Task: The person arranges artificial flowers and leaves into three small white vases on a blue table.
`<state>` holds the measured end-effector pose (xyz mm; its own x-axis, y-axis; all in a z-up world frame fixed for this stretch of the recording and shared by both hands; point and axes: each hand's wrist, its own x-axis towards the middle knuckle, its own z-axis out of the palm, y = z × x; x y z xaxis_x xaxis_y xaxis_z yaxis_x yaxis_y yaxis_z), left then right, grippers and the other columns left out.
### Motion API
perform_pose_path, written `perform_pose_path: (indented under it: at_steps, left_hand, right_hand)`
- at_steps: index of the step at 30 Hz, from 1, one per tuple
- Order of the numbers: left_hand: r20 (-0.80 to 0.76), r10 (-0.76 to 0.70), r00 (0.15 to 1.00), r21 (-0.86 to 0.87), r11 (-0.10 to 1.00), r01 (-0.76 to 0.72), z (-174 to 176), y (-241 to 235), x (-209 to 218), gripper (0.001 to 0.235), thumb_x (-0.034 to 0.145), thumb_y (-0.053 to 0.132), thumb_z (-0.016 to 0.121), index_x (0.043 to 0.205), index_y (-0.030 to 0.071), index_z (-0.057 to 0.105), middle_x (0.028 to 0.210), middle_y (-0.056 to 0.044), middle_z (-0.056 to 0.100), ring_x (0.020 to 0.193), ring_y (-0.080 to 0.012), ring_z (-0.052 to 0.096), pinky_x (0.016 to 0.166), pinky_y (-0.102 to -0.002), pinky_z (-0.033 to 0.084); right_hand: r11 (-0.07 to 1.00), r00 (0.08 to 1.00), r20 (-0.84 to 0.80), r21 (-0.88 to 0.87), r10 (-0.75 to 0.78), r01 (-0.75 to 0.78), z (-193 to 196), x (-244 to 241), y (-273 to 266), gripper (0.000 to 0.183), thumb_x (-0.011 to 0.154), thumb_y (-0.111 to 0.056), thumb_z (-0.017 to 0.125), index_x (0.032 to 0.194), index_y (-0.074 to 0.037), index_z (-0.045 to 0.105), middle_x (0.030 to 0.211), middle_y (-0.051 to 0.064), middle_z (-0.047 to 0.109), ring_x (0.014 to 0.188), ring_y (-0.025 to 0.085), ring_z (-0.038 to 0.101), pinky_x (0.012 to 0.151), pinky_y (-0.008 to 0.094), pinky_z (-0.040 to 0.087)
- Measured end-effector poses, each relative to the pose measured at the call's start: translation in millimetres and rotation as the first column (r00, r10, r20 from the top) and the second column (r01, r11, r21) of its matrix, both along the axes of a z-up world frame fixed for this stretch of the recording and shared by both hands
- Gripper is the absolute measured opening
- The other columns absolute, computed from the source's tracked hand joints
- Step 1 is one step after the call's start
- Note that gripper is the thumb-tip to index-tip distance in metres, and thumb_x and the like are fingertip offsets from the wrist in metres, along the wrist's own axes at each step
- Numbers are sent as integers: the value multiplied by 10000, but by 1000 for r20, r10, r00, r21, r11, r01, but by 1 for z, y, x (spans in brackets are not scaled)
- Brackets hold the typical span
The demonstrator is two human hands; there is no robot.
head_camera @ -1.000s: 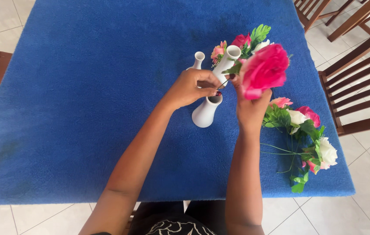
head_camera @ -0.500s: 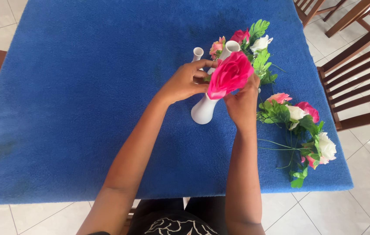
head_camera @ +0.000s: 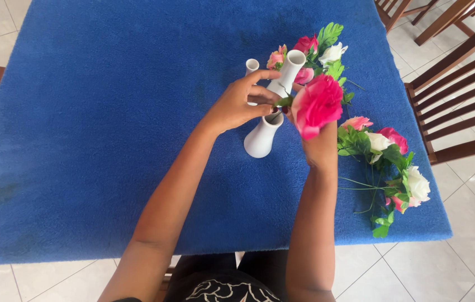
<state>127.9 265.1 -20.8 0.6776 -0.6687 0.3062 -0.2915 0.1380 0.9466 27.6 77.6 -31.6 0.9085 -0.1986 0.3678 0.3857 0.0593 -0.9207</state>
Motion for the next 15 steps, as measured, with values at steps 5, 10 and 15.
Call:
perform_pose_path:
  at_steps: [5, 10, 15]
  left_hand:
    - [44, 56, 997, 43, 997, -58, -2, -8, -6, 788, 842, 13, 795, 1518, 110, 402, 1060, -123, 796, 1067, -214, 766, 972, -385, 580]
    - [102, 160, 982, 67, 984, -167, 1, -12, -11, 773, 820, 5, 805, 1492, 118, 440, 1003, -118, 807, 1025, -212, 786, 965, -374, 591]
    - [144, 142, 979, 134, 978, -162, 6, -5, -11, 658, 866, 39, 787, 1463, 105, 517, 1043, -97, 819, 1034, -199, 793, 948, -362, 598]
  right_hand:
    - [993, 989, 134, -92, -57, 70, -6, 16, -5, 438, 973, 7, 723, 1389, 8, 586, 1342, 87, 675, 1189, 158, 670, 1014, 321, 566]
    - [995, 995, 85, -96, 45, -37, -6, 13, -12, 441, 892, 28, 745, 1308, -24, 610, 1213, 39, 688, 1107, 116, 657, 969, 289, 540]
    - [958, 985, -40, -244, -167, 153, -15, -2, -62, 332, 871, 45, 696, 1201, 8, 703, 1165, 57, 743, 1085, 130, 694, 976, 292, 542]
